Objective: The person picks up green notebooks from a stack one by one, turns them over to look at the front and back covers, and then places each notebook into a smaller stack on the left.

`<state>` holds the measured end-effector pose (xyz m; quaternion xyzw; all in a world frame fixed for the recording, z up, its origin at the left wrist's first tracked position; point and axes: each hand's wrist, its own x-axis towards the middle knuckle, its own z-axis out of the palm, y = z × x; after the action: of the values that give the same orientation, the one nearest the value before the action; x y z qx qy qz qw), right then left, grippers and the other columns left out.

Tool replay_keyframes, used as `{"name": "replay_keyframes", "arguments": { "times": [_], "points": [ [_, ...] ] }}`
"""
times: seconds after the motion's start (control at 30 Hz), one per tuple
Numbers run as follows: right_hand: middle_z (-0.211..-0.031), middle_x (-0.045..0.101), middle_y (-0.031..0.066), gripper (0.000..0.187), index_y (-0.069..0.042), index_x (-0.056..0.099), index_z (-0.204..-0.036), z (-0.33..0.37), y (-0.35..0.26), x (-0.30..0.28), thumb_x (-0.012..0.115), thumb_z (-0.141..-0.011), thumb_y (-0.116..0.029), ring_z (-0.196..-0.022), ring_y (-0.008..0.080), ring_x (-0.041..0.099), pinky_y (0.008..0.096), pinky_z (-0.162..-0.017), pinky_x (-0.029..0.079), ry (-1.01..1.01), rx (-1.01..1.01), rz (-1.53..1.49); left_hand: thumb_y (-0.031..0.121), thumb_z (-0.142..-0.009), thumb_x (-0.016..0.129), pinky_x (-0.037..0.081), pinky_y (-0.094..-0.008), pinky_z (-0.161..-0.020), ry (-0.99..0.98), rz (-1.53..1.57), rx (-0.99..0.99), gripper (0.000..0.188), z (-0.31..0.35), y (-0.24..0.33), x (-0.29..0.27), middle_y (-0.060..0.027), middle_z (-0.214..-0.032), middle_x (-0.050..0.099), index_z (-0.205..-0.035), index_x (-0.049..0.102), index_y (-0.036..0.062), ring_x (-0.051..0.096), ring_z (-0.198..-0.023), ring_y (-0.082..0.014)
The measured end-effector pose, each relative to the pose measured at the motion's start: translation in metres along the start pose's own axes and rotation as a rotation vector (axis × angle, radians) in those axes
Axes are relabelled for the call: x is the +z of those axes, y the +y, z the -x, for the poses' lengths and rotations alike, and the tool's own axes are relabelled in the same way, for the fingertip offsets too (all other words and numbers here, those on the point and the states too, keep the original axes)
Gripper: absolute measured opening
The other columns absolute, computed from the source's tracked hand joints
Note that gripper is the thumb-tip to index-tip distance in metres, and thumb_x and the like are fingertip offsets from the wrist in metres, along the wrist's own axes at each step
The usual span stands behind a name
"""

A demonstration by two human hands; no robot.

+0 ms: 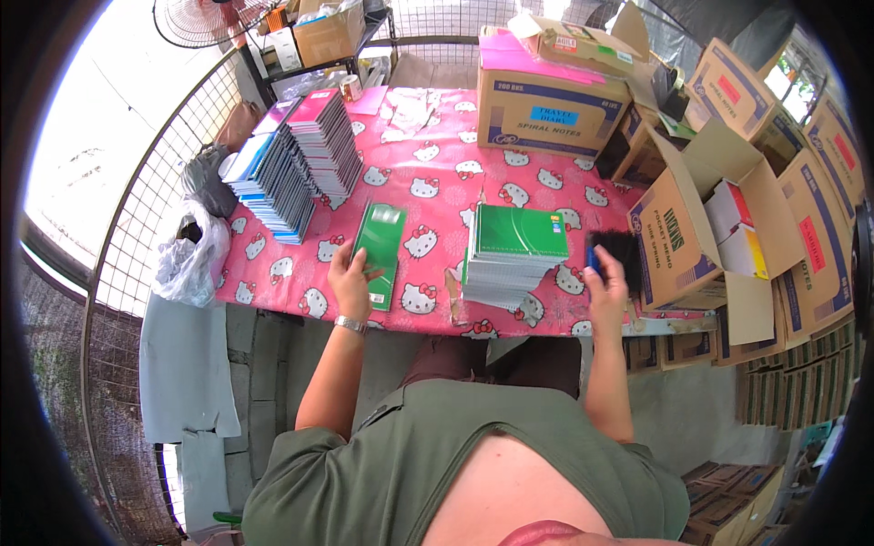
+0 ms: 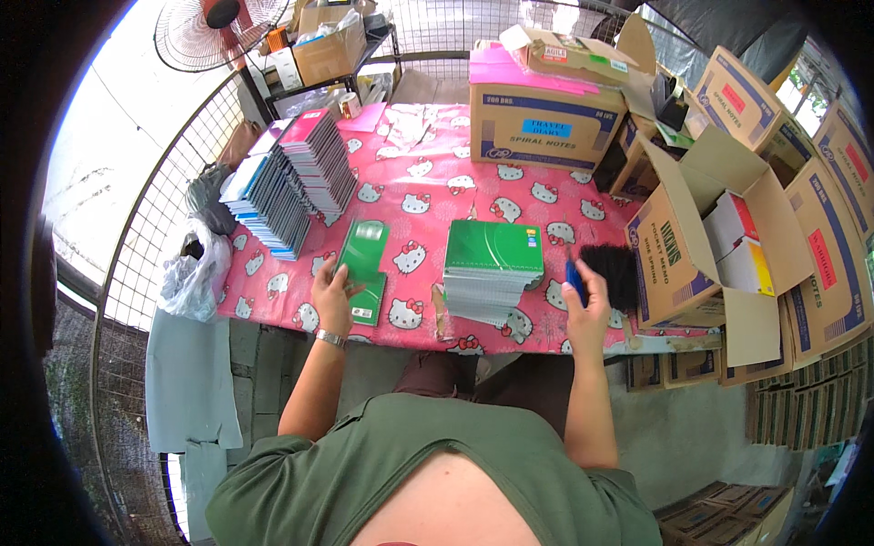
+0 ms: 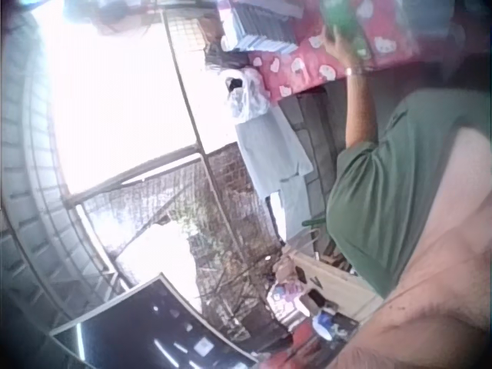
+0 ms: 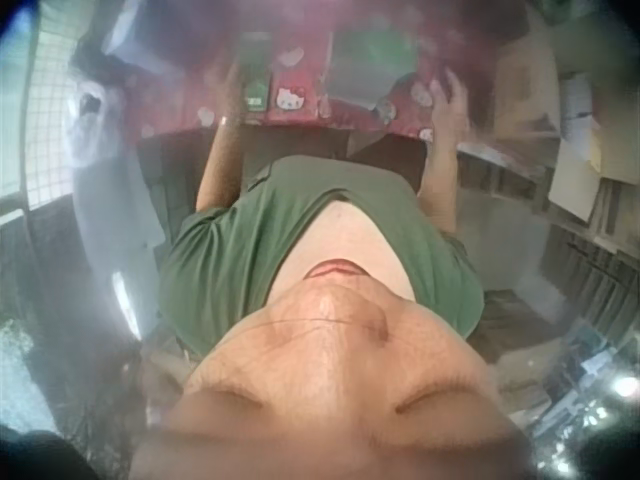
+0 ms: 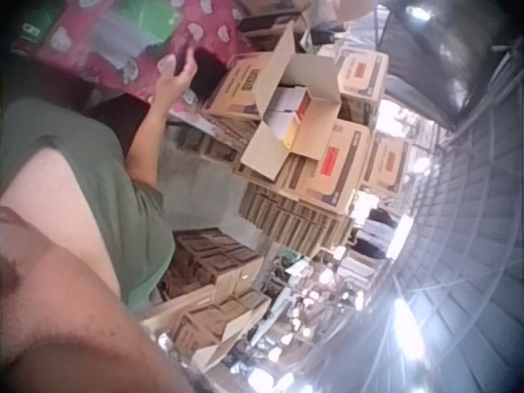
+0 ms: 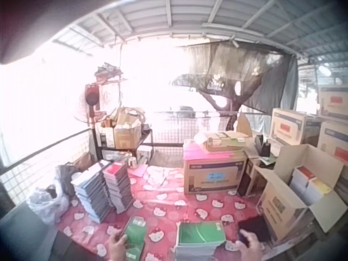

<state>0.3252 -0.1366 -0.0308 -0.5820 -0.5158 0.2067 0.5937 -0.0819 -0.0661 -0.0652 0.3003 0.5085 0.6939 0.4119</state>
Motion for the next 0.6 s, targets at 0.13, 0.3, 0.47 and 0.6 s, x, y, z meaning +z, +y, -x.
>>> {"name": "replay_keyframes", "arguments": {
  "times": [0.13,0.3,0.47,0.6],
  "points": [
    [-0.122,0.061,0.0160,0.049,-0.003,0.062,-0.124,0.053,0.113,0.021,0.075,-0.080,-0.019,-0.115,0.0322,0.058,0.0409,-0.100,0.045,-0.291,-0.003,0.485,0.007,-0.089,0.067,0.056,-0.0345,-0.068,0.113,-0.548,-0.089,0.032,-0.009,-0.093,-0.099,-0.0103,-0.108,0.065,-0.118,0.059,-0.0027,0.066,-0.088,-0.0206],
    [-0.111,0.061,0.0155,0.040,-0.005,0.064,-0.115,0.012,0.143,0.026,0.075,-0.080,-0.023,-0.107,0.0358,0.058,0.0455,-0.094,0.047,-0.082,-0.202,0.730,0.013,-0.078,0.075,0.042,-0.0489,-0.100,0.165,-1.338,0.220,0.040,0.001,-0.072,-0.095,-0.0175,-0.117,0.061,-0.115,0.063,0.0033,0.055,-0.112,-0.0362],
    [-0.104,0.061,0.0130,0.031,-0.005,0.066,-0.105,-0.060,0.171,0.003,0.072,-0.083,-0.025,-0.100,0.0318,0.060,0.0429,-0.084,0.052,0.057,-0.048,1.240,0.016,-0.079,0.074,0.040,-0.0478,-0.104,-0.268,-0.997,0.888,0.033,0.022,0.041,0.049,-0.0128,-0.123,0.061,-0.111,0.066,0.0087,0.052,-0.120,-0.0339],
    [-0.104,0.063,0.0144,0.027,-0.004,0.068,-0.102,-0.082,0.190,0.001,0.070,-0.086,-0.026,-0.098,0.0309,0.065,0.0420,-0.081,0.055,-0.078,0.077,1.361,0.017,-0.082,0.071,0.047,-0.0428,-0.098,-0.865,-0.902,1.253,0.029,0.082,0.088,0.157,-0.0104,-0.118,0.062,-0.109,0.066,0.0099,0.054,-0.119,-0.0304]
  ]
}}
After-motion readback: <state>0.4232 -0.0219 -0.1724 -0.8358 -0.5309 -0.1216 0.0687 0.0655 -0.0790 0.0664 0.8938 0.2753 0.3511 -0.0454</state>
